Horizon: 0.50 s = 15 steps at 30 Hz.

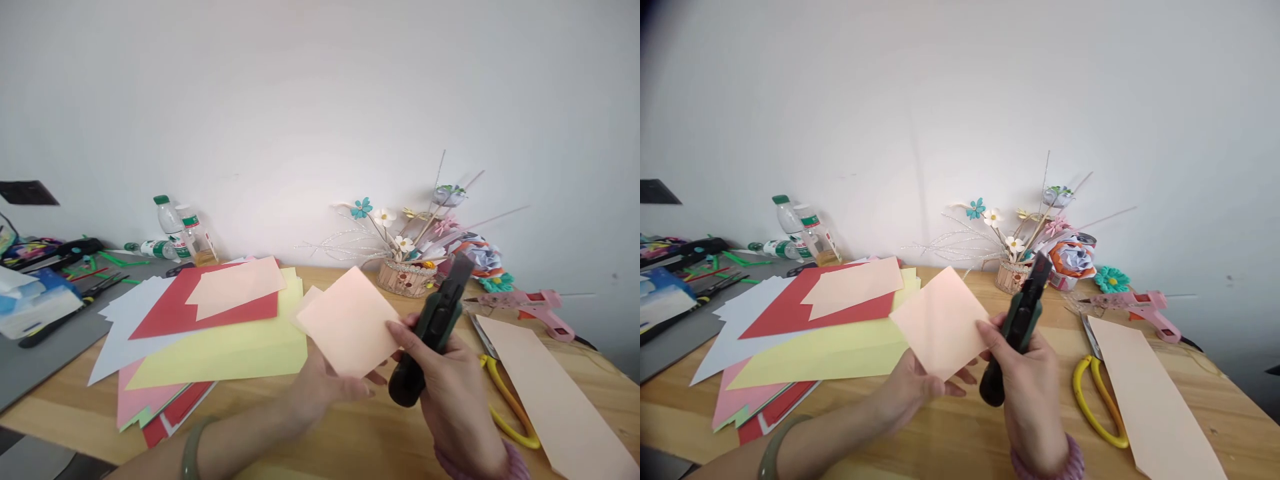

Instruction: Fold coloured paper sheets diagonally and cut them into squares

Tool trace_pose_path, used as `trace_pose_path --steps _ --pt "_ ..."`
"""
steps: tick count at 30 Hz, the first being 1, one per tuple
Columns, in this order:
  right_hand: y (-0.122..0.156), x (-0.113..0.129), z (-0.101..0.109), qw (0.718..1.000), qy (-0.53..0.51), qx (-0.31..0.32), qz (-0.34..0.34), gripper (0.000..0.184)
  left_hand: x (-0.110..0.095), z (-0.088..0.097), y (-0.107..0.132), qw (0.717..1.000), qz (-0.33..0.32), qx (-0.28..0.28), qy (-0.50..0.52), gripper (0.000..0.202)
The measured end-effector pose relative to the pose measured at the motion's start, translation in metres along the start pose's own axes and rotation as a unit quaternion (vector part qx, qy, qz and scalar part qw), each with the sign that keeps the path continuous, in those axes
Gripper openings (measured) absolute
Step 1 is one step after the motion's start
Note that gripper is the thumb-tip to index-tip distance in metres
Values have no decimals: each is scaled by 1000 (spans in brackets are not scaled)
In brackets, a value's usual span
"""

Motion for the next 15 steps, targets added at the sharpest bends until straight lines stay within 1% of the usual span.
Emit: trace_pose_path --steps 2,4,6,8,9,10,11,12,13,15 --pt "6 3 -9 1000 17 22 10 35 0 15 1 996 -10 -84 -17 44" --pt "8 9 -10 998 44 39 29 35 -5 26 2 989 -25 -144 -18 36" --pt "6 15 1 996 74 34 44 35 -15 34 3 982 -46 -181 -12 33" --pt "2 22 22 987 143 16 67 31 -23 38 4 978 -57 -199 -5 33" --pt "1 26 33 974 209 10 92 30 -26 38 5 978 -58 -202 -2 34" --pt "1 31 41 952 275 13 137 35 -27 38 5 978 -57 -201 2 35" --pt "3 34 45 926 328 34 183 37 -29 38 5 979 -56 -198 5 36" --pt "6 34 48 903 362 58 223 35 -29 37 5 980 -54 -194 6 36" --pt "9 33 53 886 382 68 256 31 -29 36 5 981 -51 -189 7 36" --pt "19 28 57 842 419 96 328 29 -27 34 5 982 -46 -181 2 35"
Point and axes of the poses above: each hand's wrist, its own y-axis away from the middle knuckle, its own z-axis out of the back of the hand, x = y × z, the point moved 9 cm from there along -y, towards the middle knuckle, and after that the axes turned 8 degrees about y, right-handed, at the moved point
